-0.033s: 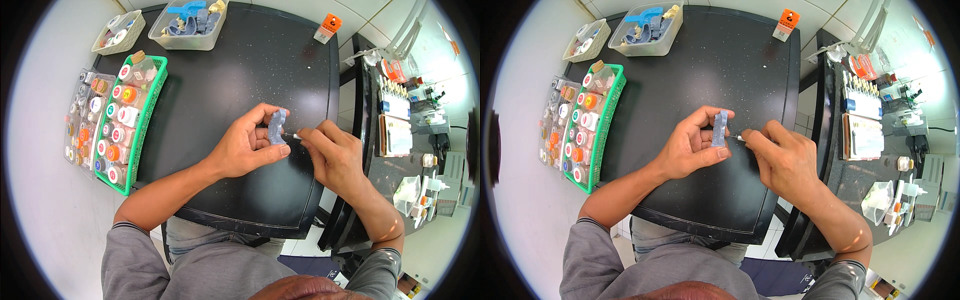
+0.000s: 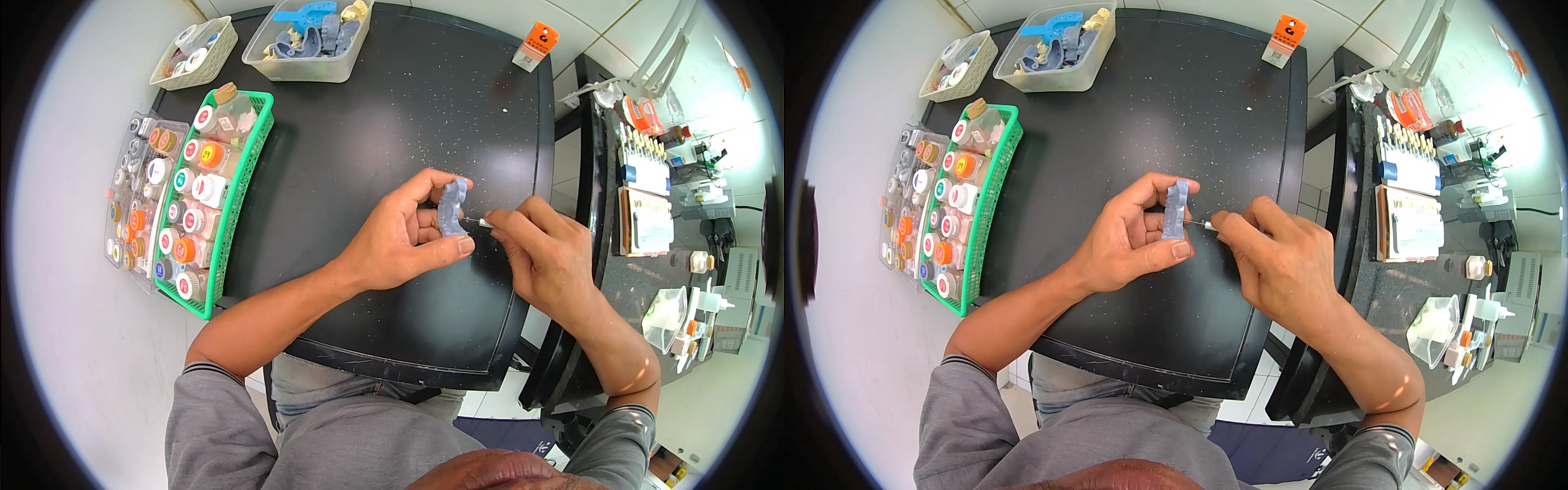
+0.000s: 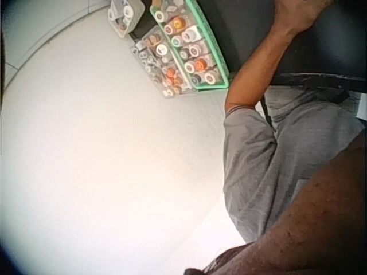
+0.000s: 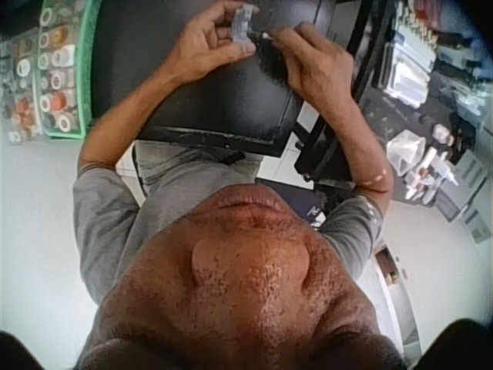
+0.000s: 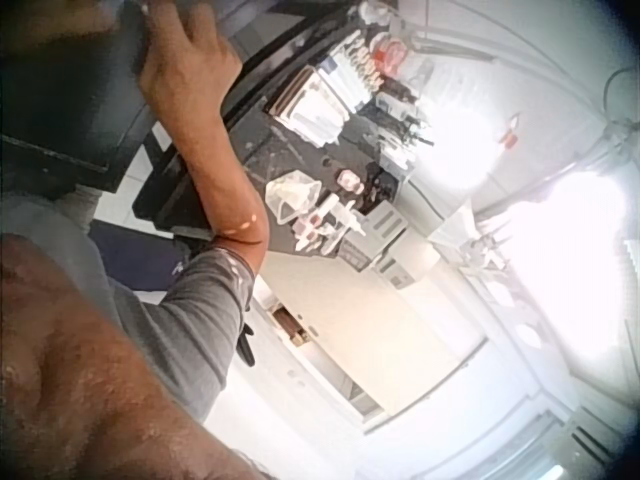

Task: The person trims a dental mold by hand using a small blade.

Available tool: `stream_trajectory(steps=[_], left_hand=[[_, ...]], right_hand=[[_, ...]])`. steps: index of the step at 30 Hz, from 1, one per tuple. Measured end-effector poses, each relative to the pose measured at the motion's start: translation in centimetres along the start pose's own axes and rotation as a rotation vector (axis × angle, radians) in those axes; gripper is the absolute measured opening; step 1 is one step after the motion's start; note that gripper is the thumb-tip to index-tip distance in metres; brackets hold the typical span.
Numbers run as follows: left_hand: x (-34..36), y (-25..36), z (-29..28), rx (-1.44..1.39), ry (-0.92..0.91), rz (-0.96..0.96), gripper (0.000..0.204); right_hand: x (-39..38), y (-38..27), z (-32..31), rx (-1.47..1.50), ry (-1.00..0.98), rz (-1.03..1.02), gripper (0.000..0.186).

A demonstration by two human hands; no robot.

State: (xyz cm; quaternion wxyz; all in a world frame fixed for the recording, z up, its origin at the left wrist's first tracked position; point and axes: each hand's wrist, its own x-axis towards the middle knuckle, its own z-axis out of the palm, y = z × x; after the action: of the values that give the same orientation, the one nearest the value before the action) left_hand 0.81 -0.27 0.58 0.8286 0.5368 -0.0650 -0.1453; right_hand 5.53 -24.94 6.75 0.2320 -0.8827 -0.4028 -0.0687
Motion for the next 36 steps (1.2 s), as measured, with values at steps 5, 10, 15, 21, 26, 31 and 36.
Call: stream_trajectory(steps=[5, 10, 15, 21, 26, 31, 36], left_hand=[[-0.03, 0.08, 0.04, 0.005, 0.002, -0.008, 0.071], [-0.04, 0.04, 0.10, 0.031, -0.001, -0.003, 0.072], [-0.12, -0.04, 0.13, 0.039, -0.015, 0.004, 0.073], [-0.13, 0.05, 0.08, 0.034, -0.016, 0.009, 0.073], [-0.11, 0.00, 0.03, 0.023, -0.017, 0.009, 0.072], [-0.13, 0.05, 0.08, 0.023, -0.009, 0.007, 0.072], [-0.05, -0.06, 0.03, 0.027, -0.011, 0.007, 0.072]], right_hand=[[-0.02, -0.04, -0.03, -0.014, -0.008, 0.006, 0.026], [-0.14, 0.12, 0.04, 0.033, -0.018, 0.017, 0.026], [0.05, 0.24, -0.26, 0.068, -0.071, 0.022, 0.023], [0.05, 0.13, -0.22, 0.078, -0.019, 0.039, 0.022], [0.10, 0.18, -0.13, 0.063, -0.009, 0.030, 0.022], [0.10, 0.13, -0.11, 0.056, -0.017, 0.030, 0.022], [0.07, 0.17, -0.06, 0.049, -0.017, 0.029, 0.025]])
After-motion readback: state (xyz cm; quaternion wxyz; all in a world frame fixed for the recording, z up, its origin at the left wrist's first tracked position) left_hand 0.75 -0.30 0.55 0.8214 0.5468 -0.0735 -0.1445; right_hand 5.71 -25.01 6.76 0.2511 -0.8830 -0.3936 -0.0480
